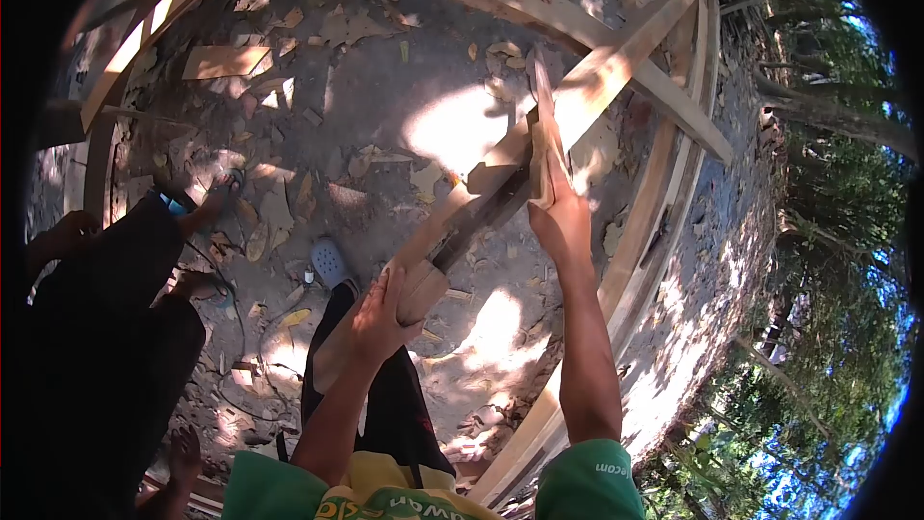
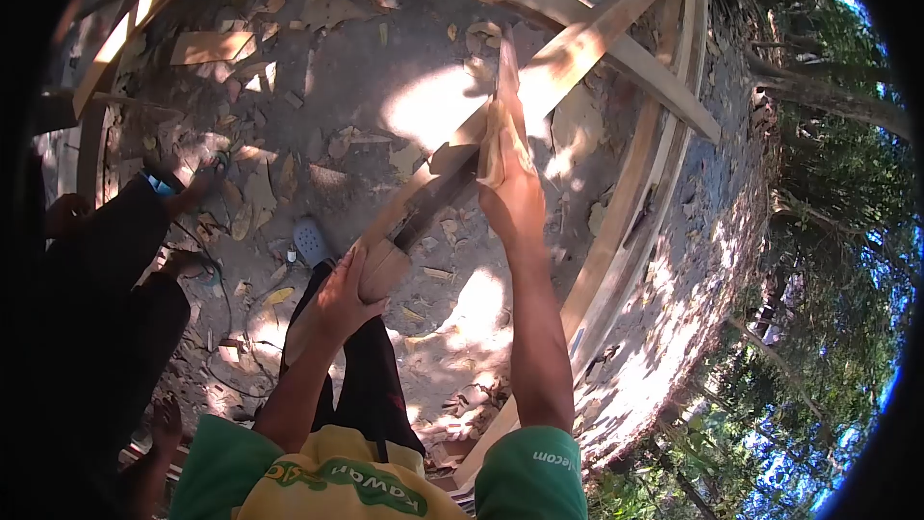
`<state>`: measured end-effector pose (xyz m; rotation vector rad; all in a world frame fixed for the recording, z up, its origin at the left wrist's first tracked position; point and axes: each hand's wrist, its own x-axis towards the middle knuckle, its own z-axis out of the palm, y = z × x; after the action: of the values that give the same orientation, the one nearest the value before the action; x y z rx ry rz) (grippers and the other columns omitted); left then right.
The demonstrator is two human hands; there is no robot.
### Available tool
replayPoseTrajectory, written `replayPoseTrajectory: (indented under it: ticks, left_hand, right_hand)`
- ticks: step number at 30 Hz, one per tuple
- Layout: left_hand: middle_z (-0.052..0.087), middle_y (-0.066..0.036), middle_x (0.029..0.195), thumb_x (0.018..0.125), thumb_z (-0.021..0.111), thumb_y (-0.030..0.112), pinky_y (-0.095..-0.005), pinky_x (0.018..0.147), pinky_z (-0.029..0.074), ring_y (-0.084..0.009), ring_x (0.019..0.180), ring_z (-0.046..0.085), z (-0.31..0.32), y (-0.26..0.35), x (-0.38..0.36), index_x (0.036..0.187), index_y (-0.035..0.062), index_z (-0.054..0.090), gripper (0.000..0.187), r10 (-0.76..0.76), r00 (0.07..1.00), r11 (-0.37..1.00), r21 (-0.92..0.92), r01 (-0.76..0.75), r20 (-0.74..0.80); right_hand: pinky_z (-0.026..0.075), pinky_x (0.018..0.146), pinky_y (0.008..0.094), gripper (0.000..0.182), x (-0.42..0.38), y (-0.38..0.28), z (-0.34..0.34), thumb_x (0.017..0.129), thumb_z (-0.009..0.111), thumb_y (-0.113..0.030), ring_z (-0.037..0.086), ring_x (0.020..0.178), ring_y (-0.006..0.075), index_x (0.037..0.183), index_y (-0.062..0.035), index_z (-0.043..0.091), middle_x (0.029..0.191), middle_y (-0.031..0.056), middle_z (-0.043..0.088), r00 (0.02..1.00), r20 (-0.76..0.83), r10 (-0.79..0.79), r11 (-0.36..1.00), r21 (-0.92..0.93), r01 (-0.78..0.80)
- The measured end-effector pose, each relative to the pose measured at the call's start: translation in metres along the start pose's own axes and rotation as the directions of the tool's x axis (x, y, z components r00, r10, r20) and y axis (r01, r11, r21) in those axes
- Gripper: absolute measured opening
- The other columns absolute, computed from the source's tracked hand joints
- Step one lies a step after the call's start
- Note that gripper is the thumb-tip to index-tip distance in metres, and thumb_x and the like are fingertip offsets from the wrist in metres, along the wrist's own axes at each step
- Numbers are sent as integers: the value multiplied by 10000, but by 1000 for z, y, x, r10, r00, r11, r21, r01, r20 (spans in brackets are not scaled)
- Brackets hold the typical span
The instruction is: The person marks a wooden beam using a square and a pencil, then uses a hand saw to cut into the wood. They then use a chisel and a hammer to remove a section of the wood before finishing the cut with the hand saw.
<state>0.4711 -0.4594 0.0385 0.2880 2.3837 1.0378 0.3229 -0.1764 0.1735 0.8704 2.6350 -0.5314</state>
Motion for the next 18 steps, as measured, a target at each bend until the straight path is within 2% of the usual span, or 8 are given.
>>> replayPoseTrajectory:
  ticks: [1, 4, 6, 11, 12, 15, 16, 18]
  left_hand:
    - [482, -242, 1474, 611, 900, 360, -447, 1077, 472, -435, 1315, 524, -1, -1, 2, 1555, 185, 363, 1100, 8, 1000, 1000, 2, -7, -13]
    - [477, -250, 1474, 622, 896, 361, -448, 1077, 472, -439, 1315, 521, 3, -3, 4, 1555, 179, 359, 1092, 23, 1000, 1000, -17, -24, -17]
    - [471, -257, 1476, 632, 894, 363, -452, 1077, 470, -443, 1321, 513, 7, -5, 0, 1554, 174, 358, 1084, 18, 1000, 999, -29, -18, -17]
    - [455, -266, 1485, 638, 900, 348, -475, 1087, 456, -451, 1348, 477, 6, -3, 3, 1551, 170, 360, 1076, -39, 998, 994, -98, 44, 51]
    - [452, -268, 1486, 636, 902, 343, -480, 1089, 453, -453, 1354, 470, 3, -4, 2, 1551, 170, 360, 1078, -45, 998, 991, -127, 51, 51]
    - [446, -241, 1501, 651, 905, 306, -443, 1097, 447, -410, 1378, 460, -2, 0, 2, 1553, 124, 340, 1079, -31, 997, 998, -59, 35, 75]
    - [448, -241, 1499, 650, 906, 307, -439, 1095, 449, -406, 1376, 465, -3, 0, 4, 1552, 125, 343, 1078, -18, 997, 999, -39, 21, 72]
    - [453, -242, 1495, 648, 908, 309, -433, 1091, 454, -400, 1371, 474, -1, -1, 3, 1550, 127, 348, 1077, -23, 997, 1000, -2, 23, 70]
  right_hand:
    - [546, 869, 475, 803, -29, 19, 15, 781, 731, -73, 674, 1005, 433, 1522, -184, 441, 1074, 231, 706, 956, -179, -231, 971, 24, 239]
    - [590, 805, 465, 812, -166, 20, -18, 773, 734, -61, 709, 901, 416, 1524, -148, 438, 1037, 271, 697, 964, -149, -219, 975, -83, 208]
    - [595, 900, 425, 852, -212, 24, -34, 759, 724, 5, 682, 1037, 432, 1534, -60, 375, 1234, 250, 667, 972, -66, -225, 972, -89, 219]
    - [549, 698, 480, 723, 8, 36, 20, 832, 656, -70, 669, 822, 482, 1510, -199, 439, 922, 316, 663, 921, -194, -337, 940, -123, 318]
    - [533, 697, 484, 677, 42, 3, 11, 858, 648, -120, 665, 836, 480, 1501, -177, 443, 938, 323, 658, 984, -50, -170, 984, -60, 167]
    - [517, 706, 488, 676, 25, 2, 14, 858, 665, -113, 668, 868, 471, 1495, -179, 449, 949, 329, 651, 991, -90, -100, 995, -31, 97]
    - [547, 768, 476, 736, -14, 28, 16, 825, 683, -48, 672, 943, 464, 1509, -170, 439, 1056, 321, 656, 895, -231, -380, 923, -40, 382]
    - [593, 917, 434, 876, -125, 31, -19, 756, 703, 56, 673, 1079, 420, 1548, -144, 386, 1305, 245, 628, 970, -87, -225, 974, -37, 223]
